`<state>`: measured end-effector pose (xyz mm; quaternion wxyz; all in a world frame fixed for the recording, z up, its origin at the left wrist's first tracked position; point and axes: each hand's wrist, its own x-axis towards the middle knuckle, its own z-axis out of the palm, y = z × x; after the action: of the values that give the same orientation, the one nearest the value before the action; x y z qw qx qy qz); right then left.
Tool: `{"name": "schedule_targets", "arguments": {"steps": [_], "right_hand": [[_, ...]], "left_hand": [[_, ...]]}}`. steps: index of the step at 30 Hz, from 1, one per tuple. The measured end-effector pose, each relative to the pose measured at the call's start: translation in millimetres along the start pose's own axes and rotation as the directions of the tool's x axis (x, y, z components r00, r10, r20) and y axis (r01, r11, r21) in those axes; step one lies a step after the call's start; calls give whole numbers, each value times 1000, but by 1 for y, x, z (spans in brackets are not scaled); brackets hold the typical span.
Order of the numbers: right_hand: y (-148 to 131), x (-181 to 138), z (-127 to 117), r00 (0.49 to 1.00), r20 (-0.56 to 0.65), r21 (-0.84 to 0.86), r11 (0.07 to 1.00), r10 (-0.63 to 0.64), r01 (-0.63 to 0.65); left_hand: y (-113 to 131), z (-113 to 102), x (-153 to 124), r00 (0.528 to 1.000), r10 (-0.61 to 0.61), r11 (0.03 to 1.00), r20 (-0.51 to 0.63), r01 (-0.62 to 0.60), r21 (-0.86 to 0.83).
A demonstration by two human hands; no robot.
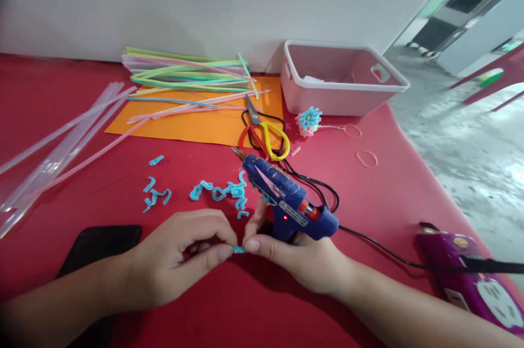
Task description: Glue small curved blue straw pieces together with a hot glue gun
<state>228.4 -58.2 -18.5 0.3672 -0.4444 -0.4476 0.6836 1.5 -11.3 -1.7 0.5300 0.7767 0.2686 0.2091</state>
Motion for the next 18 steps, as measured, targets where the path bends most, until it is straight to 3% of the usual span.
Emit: {"name": "schedule_targets", "arguments": {"steps": [13, 18], "right_hand": [[-4, -1, 2, 998, 58, 19, 999, 25, -26], [-3, -2, 1, 998, 60, 13, 1000, 5, -5]], "left_hand": [[0, 2, 3, 996, -92, 995, -10, 91, -48], [1, 0, 4, 998, -65, 996, -21, 63, -66]]}}
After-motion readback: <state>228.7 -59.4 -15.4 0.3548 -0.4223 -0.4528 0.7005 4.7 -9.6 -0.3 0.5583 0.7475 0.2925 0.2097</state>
